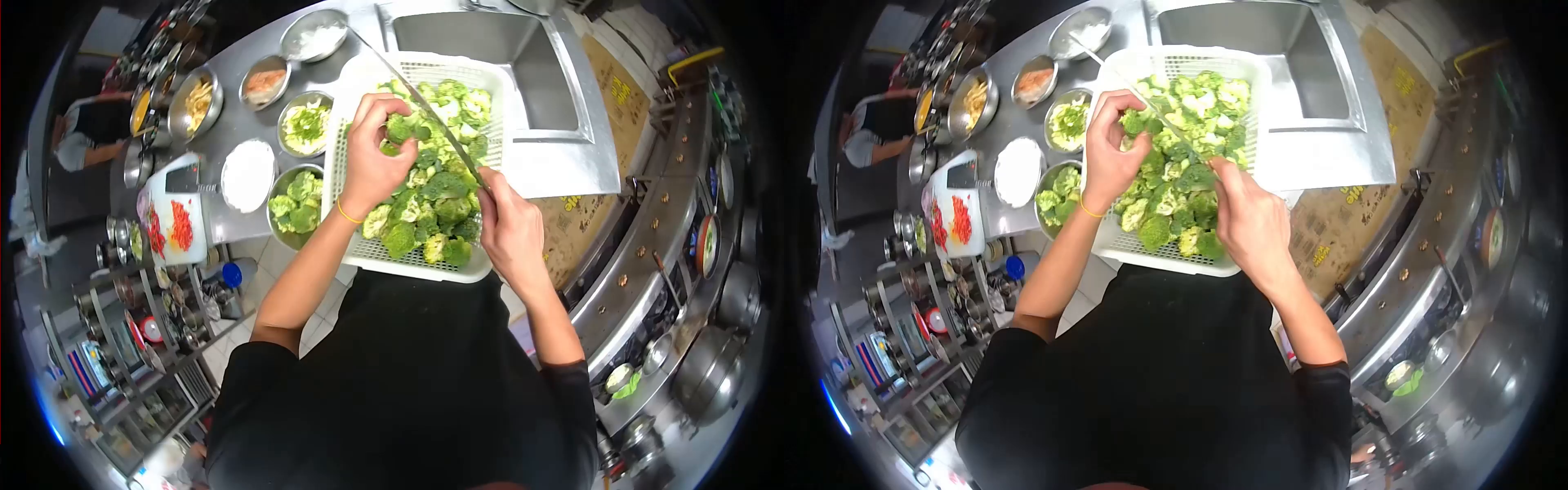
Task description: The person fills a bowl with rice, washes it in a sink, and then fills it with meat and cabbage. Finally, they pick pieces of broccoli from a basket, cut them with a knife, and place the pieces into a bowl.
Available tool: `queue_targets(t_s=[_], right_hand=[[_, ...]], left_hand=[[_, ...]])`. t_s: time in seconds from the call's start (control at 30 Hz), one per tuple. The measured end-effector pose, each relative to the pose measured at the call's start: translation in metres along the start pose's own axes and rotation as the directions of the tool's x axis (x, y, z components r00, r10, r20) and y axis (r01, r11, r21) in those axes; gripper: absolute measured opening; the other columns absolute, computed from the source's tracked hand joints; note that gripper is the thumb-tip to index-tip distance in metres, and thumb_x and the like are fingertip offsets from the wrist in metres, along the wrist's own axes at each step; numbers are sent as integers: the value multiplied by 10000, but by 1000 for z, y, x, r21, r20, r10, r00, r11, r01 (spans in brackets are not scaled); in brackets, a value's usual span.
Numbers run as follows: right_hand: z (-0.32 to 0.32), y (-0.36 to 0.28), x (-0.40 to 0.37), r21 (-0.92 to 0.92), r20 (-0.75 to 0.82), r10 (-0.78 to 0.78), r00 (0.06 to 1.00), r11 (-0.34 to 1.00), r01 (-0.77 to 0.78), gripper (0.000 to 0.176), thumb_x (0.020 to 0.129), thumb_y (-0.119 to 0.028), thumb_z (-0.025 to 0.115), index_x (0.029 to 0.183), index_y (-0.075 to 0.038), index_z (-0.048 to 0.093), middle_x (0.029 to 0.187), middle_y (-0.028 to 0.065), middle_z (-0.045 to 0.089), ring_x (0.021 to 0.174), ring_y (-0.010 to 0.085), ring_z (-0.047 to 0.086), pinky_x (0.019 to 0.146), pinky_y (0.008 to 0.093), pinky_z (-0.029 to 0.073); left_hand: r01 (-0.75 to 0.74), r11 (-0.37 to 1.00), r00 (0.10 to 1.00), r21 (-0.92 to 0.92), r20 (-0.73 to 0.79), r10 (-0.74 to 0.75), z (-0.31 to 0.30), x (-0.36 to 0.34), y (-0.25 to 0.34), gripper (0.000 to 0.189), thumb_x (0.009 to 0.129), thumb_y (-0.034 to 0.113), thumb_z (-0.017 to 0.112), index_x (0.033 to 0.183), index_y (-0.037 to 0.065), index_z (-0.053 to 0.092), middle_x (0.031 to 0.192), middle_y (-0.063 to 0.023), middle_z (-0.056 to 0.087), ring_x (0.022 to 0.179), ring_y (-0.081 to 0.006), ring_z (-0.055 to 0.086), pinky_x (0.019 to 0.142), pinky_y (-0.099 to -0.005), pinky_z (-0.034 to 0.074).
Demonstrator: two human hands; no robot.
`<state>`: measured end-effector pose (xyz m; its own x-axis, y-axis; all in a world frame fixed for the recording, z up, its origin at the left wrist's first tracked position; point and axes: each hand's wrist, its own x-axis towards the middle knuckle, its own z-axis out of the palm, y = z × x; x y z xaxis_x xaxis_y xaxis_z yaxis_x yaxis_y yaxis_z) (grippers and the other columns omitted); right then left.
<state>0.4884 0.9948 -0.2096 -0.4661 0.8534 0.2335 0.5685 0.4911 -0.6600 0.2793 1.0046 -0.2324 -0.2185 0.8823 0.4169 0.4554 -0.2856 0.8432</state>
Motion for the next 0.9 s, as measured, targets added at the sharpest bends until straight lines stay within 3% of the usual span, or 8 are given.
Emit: queue_targets(t_s=[0.23, 0.33, 0.57, 0.7, 0.77, 0.8, 0.83, 0.9], right_hand=[[21, -29, 15, -17, 63, -118, 991, 993, 120, 235, 842, -39, 529, 1072, -82, 515, 791, 160, 620, 627, 362, 599, 528, 440, 469], [22, -33, 12, -64, 93, -72, 993, 995, 78, 225, 853, -50, 514, 1076, -80, 509, 794, 164, 620, 617, 365, 599, 531, 445, 470], [53, -18, 33, -81, 174, 38, 984, 996, -24, 194, 871, -83, 481, 1058, -41, 452, 628, 245, 558, 617, 431, 571, 534, 512, 423], [46, 2, 12, -47, 102, 184, 978, 983, -180, 246, 866, -91, 498, 1104, -41, 460, 656, 256, 577, 622, 447, 572, 558, 519, 431], [34, 16, -2, -84, 51, 125, 991, 989, -121, 268, 869, -76, 503, 1132, -28, 489, 701, 261, 581, 673, 449, 580, 573, 509, 420], [28, 18, -7, -86, 141, 331, 933, 943, -322, 259, 878, -79, 502, 1129, -15, 507, 710, 259, 576, 667, 425, 589, 574, 474, 430], [25, 24, -12, -102, 185, 395, 900, 918, -383, 291, 887, -93, 510, 1169, -25, 512, 690, 242, 582, 614, 353, 608, 550, 417, 443], [22, 25, -16, 47, 235, 381, 894, 915, -402, 336, 898, -120, 524, 1212, -5, 491, 650, 182, 606, 544, 227, 601, 493, 338, 441]], left_hand=[[-63, 961, 984, 271, -144, 105, -33, -12, 23, 291, 585, -56, 576, 867, 6, 540, 868, -117, 530, 789, -269, 547, 714, -320, 446], [-46, 953, 982, 300, -163, 99, -34, -14, 26, 270, 583, -58, 582, 842, 8, 541, 880, -122, 545, 808, -279, 562, 723, -334, 455], [-105, 985, 992, 139, -53, 113, -23, -45, 31, 255, 584, -71, 588, 820, 17, 543, 903, -124, 570, 812, -260, 582, 726, -314, 467], [192, 894, 969, 404, -224, -107, -95, -84, -18, 255, 619, -101, 567, 847, 14, 564, 988, -95, 577, 889, -211, 583, 715, -276, 483], [441, 856, 889, 269, -260, -376, -135, -107, -44, 280, 679, -145, 507, 899, 22, 551, 1048, -82, 539, 950, -170, 560, 740, -270, 507], [399, 915, 887, 56, -278, -369, -146, -114, -58, 312, 675, -167, 509, 925, 18, 538, 1041, -85, 539, 960, -170, 551, 736, -272, 509], [337, 928, 880, -156, -297, -370, -156, -123, -64, 346, 671, -188, 511, 952, 14, 525, 1034, -88, 540, 971, -169, 542, 732, -273, 512], [286, 889, 899, -359, -222, -379, -151, -105, -33, 393, 691, -204, 478, 1024, 5, 482, 1056, -106, 523, 998, -176, 526, 783, -286, 523]])
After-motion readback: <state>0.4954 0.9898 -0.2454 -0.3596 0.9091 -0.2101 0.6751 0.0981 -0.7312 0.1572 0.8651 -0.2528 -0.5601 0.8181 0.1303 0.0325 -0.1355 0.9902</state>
